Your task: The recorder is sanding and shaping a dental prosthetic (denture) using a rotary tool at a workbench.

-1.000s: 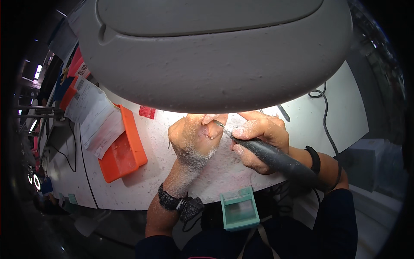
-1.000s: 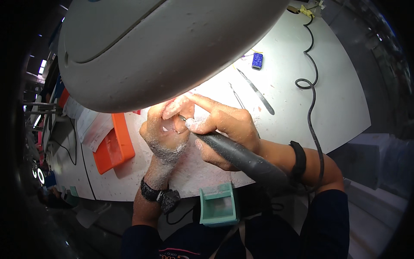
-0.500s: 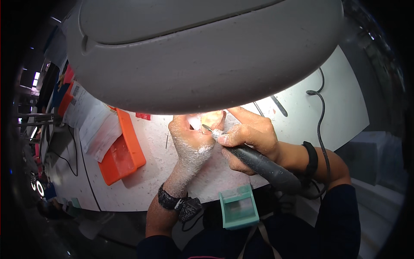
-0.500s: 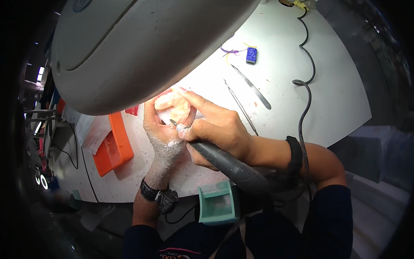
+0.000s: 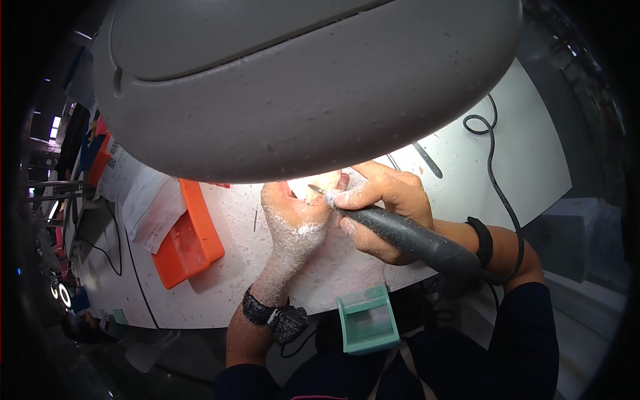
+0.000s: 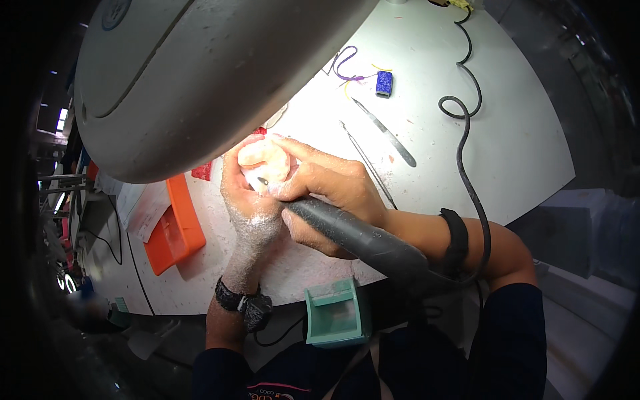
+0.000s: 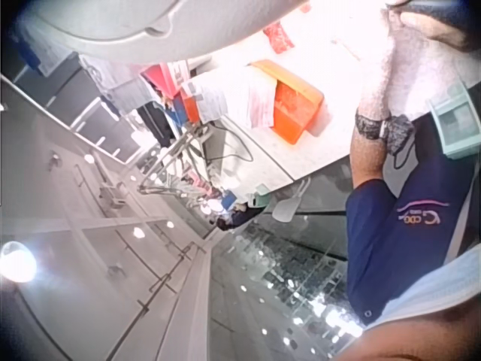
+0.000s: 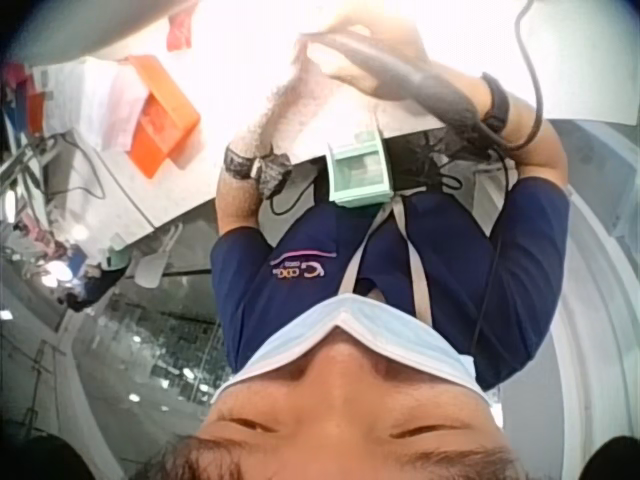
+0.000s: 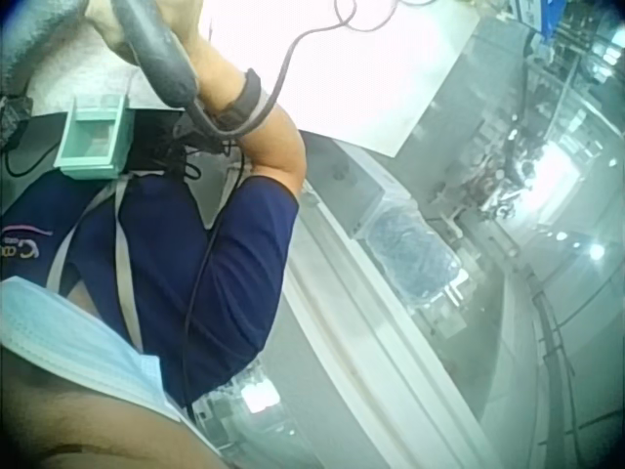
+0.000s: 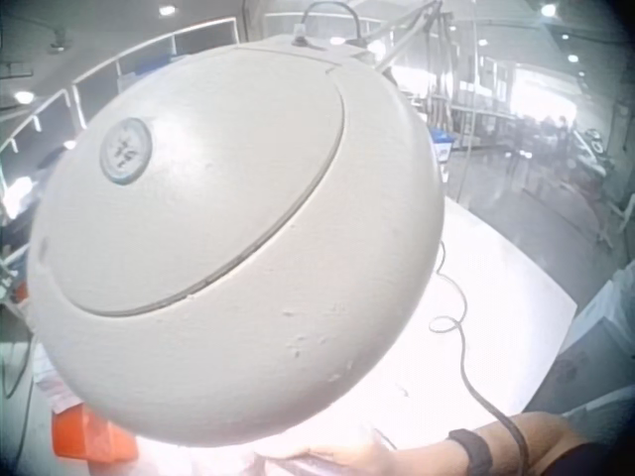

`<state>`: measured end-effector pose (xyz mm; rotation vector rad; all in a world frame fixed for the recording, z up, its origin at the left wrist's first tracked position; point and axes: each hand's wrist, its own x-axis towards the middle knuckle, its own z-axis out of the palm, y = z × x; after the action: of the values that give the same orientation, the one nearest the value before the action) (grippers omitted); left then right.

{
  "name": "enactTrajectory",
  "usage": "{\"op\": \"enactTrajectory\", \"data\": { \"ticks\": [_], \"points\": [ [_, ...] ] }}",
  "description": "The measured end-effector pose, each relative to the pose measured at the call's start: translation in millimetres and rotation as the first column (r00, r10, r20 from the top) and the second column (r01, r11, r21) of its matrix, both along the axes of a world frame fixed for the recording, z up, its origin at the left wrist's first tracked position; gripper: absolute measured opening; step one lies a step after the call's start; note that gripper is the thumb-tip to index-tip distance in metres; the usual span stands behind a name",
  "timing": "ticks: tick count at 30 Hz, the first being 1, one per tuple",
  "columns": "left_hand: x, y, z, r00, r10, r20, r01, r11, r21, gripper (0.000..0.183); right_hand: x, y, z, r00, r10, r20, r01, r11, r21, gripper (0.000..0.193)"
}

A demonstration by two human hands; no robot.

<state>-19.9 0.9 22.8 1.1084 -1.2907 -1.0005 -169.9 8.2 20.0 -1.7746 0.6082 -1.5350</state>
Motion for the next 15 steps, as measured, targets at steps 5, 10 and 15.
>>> {"op": "enactTrajectory", "data": {
  "ticks": [5,10,15],
  "points": [
    [3,-1,-5,0.993,-0.079,0.086,0.073,0.994,0.077,0.05,2,1,-6,0.99,-0.115,-0.084,0.106,0.989,-0.102,0.022],
    [1,1,2,0.992,0.017,0.124,-0.017,1.0,0.003,0.044,3,3,-1,0.987,-0.02,-0.158,0.008,0.997,-0.081,0.024],
    [7,-2,-7,0.983,-0.034,0.182,0.046,0.997,-0.057,0.055,4,4,-6,0.999,-0.039,-0.005,0.039,0.999,-0.024,0.028]
  ]
}}
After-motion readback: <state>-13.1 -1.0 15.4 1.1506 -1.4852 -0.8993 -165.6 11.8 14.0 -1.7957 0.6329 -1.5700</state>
